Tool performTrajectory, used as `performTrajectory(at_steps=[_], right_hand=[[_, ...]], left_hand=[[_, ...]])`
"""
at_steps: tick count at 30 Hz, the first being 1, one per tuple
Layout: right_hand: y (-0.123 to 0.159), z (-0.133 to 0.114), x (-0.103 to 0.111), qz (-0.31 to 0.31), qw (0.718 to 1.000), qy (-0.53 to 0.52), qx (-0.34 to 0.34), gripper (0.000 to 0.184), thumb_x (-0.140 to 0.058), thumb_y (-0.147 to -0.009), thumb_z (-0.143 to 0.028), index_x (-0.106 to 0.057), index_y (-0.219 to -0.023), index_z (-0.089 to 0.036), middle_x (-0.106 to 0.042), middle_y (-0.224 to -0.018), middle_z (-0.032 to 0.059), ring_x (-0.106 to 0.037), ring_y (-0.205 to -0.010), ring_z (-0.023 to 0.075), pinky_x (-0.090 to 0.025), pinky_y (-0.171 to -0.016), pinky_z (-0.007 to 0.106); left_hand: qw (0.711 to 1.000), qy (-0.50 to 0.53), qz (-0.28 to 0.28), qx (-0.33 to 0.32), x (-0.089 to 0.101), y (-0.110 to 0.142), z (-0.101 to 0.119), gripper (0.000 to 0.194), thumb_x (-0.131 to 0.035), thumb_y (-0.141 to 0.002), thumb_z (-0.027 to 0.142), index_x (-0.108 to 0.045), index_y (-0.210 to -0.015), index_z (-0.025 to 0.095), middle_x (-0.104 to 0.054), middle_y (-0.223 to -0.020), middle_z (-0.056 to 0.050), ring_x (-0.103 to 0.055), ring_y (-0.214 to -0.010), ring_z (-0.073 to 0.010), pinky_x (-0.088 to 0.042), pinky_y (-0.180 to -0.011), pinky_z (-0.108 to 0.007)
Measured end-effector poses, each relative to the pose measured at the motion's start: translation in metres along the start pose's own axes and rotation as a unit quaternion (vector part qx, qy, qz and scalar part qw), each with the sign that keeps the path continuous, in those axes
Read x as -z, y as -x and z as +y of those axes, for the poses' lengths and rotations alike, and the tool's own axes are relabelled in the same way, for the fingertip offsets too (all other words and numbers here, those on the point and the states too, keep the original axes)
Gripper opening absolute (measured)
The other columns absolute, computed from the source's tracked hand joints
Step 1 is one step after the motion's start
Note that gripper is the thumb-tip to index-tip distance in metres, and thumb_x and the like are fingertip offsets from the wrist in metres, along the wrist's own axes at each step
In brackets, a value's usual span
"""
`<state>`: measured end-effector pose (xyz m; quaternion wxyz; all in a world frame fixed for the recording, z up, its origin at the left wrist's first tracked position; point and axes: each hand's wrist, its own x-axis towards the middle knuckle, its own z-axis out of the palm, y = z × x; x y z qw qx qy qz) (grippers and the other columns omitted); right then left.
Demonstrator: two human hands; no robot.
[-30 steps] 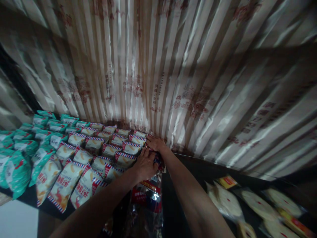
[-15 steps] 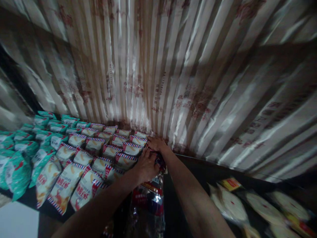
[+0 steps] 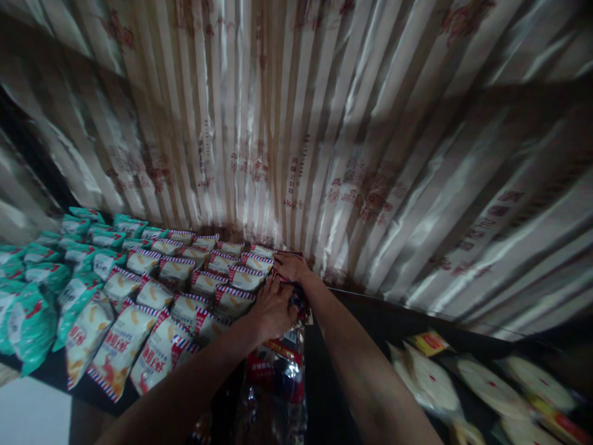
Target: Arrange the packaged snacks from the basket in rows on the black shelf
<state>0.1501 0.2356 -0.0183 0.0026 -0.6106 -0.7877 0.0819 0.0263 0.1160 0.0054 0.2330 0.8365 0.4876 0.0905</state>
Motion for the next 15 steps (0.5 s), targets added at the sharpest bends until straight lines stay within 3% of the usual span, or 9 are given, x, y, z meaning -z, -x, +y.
performTrajectory(at_steps=[4,15], right_hand=[[0.001,0.001,0.001,0.027,1.0,-0.007,0.004,0.035,-0.034,-0.091,-0.037,-0.058,-0.114,-0.028,-0.057,-0.126,0.0001,-0.047,-0.121,0.0169,-0.032,-0.101,0.032],[0.013,0.005,0.017,0.137,0.99,-0.033,0.028,0.04,-0.029,-0.094,-0.034,-0.065,-0.101,-0.019,-0.065,-0.109,0.0083,-0.056,-0.107,0.0169,-0.039,-0.093,0.027]], left_hand=[[1.0,-0.006,0.006,0.004,0.002,0.002,0.002,0.058,-0.035,-0.085,0.037,-0.035,-0.136,0.009,-0.024,-0.149,-0.018,-0.014,-0.139,-0.0315,-0.016,-0.113,-0.048],[1.0,-0.013,0.003,0.009,0.005,0.005,0.003,0.061,-0.032,-0.087,0.04,-0.032,-0.139,0.008,-0.023,-0.149,-0.018,-0.011,-0.14,-0.0307,-0.012,-0.114,-0.047]])
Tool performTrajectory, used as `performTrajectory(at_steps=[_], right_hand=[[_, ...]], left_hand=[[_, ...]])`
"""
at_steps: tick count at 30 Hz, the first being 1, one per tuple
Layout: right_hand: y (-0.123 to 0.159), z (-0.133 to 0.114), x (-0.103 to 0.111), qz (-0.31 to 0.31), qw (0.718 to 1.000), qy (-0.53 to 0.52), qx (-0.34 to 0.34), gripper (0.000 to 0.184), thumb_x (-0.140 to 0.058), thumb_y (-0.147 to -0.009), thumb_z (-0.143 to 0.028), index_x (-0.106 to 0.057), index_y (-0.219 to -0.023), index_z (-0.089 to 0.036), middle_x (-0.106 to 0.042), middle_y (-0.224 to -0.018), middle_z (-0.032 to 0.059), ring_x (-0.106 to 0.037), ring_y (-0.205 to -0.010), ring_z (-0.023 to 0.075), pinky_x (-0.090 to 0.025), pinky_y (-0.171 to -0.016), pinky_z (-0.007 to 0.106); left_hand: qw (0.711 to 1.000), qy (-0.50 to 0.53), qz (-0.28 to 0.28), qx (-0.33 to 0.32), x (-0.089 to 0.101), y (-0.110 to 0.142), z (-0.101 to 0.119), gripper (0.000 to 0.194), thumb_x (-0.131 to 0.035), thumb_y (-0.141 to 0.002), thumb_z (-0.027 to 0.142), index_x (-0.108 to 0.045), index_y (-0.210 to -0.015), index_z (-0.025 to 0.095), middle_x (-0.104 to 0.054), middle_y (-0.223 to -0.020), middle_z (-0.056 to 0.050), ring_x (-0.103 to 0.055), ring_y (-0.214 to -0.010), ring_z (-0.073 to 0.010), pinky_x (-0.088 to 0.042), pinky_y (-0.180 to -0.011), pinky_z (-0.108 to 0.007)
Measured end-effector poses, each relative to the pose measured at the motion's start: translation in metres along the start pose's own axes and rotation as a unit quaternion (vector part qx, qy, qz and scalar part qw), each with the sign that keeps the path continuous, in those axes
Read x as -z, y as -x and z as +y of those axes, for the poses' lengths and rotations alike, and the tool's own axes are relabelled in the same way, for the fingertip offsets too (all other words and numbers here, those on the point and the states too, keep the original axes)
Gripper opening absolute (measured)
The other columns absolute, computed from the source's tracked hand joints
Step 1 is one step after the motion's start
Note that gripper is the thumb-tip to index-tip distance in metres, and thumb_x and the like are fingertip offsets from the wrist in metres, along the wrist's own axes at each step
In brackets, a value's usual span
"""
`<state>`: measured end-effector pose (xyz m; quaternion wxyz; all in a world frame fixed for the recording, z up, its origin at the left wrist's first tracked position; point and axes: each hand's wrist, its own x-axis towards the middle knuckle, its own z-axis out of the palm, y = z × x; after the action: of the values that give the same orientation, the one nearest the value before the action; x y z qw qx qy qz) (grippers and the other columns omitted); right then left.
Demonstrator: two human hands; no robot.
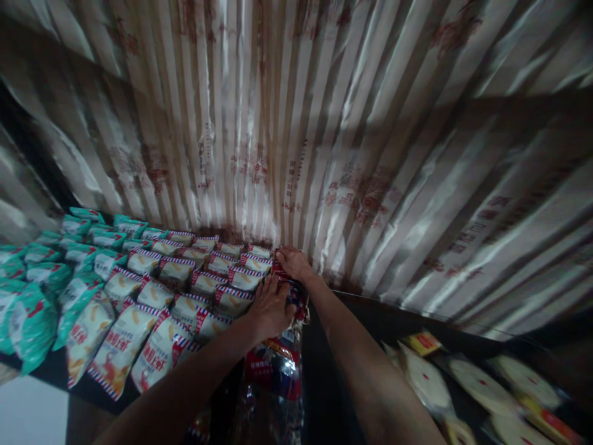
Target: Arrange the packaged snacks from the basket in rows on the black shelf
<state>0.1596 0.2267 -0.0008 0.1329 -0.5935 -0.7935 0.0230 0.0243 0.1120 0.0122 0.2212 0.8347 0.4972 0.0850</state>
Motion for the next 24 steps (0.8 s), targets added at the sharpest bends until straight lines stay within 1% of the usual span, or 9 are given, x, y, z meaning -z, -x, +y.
performTrajectory(at_steps=[4,7,9,12,15,17,19,22,24], right_hand=[[0.004,0.002,0.006,0.05,0.998,-0.041,-0.002,0.038,-0.033,-0.093,-0.032,-0.067,-0.1,-0.016,-0.064,-0.112,0.0106,-0.053,-0.113,0.0176,-0.037,-0.099,0.028],[0.01,0.005,0.011,0.11,0.99,-0.087,-0.019,0.037,-0.036,-0.091,-0.031,-0.067,-0.102,-0.013,-0.063,-0.115,0.0132,-0.052,-0.115,0.0186,-0.036,-0.102,0.03],[0.017,0.007,0.016,0.156,0.98,-0.122,-0.035,0.037,-0.037,-0.09,-0.031,-0.067,-0.101,-0.013,-0.063,-0.114,0.0129,-0.054,-0.113,0.0191,-0.037,-0.102,0.031],[0.037,0.007,0.024,0.223,0.957,-0.175,-0.068,0.037,-0.039,-0.088,-0.035,-0.067,-0.101,-0.015,-0.064,-0.113,0.0113,-0.055,-0.111,0.0201,-0.039,-0.101,0.035],[0.066,0.004,0.027,0.262,0.933,-0.224,-0.101,0.039,-0.039,-0.086,-0.041,-0.066,-0.101,-0.017,-0.063,-0.115,0.0109,-0.055,-0.111,0.0214,-0.04,-0.1,0.038],[0.089,0.0,0.027,0.263,0.923,-0.255,-0.123,0.042,-0.038,-0.086,-0.045,-0.065,-0.103,-0.017,-0.063,-0.115,0.0111,-0.056,-0.11,0.0221,-0.041,-0.098,0.039],[0.11,-0.004,0.024,0.248,0.916,-0.272,-0.157,0.045,-0.037,-0.086,-0.047,-0.064,-0.105,-0.017,-0.065,-0.111,0.0105,-0.057,-0.106,0.0226,-0.042,-0.096,0.039],[0.136,-0.01,0.019,0.218,0.909,-0.279,-0.219,0.047,-0.035,-0.085,-0.049,-0.064,-0.104,-0.018,-0.066,-0.109,0.0098,-0.058,-0.105,0.0237,-0.041,-0.096,0.04],[0.15,-0.014,0.017,0.199,0.902,-0.292,-0.248,0.049,-0.035,-0.084,-0.052,-0.064,-0.105,-0.017,-0.064,-0.112,0.0111,-0.057,-0.109,0.0249,-0.039,-0.098,0.04]], left_hand=[[1.0,-0.002,-0.004,-0.007,0.003,0.002,0.002,0.058,-0.027,-0.089,0.042,-0.033,-0.138,0.011,-0.022,-0.15,-0.016,-0.01,-0.14,-0.03,-0.012,-0.113,-0.048],[1.0,-0.002,-0.005,-0.004,0.005,0.002,0.002,0.057,-0.026,-0.09,0.043,-0.034,-0.138,0.013,-0.021,-0.151,-0.014,-0.009,-0.14,-0.0304,-0.012,-0.113,-0.048],[1.0,-0.003,0.001,0.0,0.007,0.002,0.003,0.057,-0.026,-0.09,0.044,-0.034,-0.138,0.014,-0.019,-0.151,-0.014,-0.007,-0.14,-0.0312,-0.012,-0.113,-0.047],[1.0,-0.009,0.015,0.0,0.011,0.008,0.007,0.056,-0.028,-0.09,0.043,-0.036,-0.137,0.013,-0.017,-0.152,-0.015,-0.004,-0.14,-0.0322,-0.011,-0.113,-0.048],[0.999,-0.011,0.027,-0.017,0.013,0.022,0.014,0.054,-0.03,-0.091,0.038,-0.037,-0.137,0.011,-0.015,-0.152,-0.016,-0.001,-0.14,-0.0319,-0.01,-0.113,-0.048],[0.998,-0.01,0.038,-0.04,0.013,0.035,0.02,0.053,-0.031,-0.091,0.035,-0.036,-0.137,0.011,-0.014,-0.152,-0.016,0.0,-0.14,-0.031,-0.01,-0.113,-0.047],[0.997,-0.009,0.045,-0.061,0.011,0.051,0.026,0.051,-0.032,-0.091,0.032,-0.038,-0.136,0.01,-0.016,-0.152,-0.016,0.001,-0.14,-0.0311,-0.009,-0.114,-0.048],[0.997,0.005,0.044,-0.063,0.009,0.081,0.034,0.05,-0.038,-0.088,0.026,-0.04,-0.135,0.01,-0.018,-0.151,-0.015,0.002,-0.14,-0.0317,-0.01,-0.114,-0.049],[0.996,0.028,0.051,-0.064,0.006,0.105,0.039,0.049,-0.038,-0.088,0.024,-0.041,-0.135,0.011,-0.02,-0.151,-0.015,-0.002,-0.14,-0.0299,-0.014,-0.114,-0.047]])
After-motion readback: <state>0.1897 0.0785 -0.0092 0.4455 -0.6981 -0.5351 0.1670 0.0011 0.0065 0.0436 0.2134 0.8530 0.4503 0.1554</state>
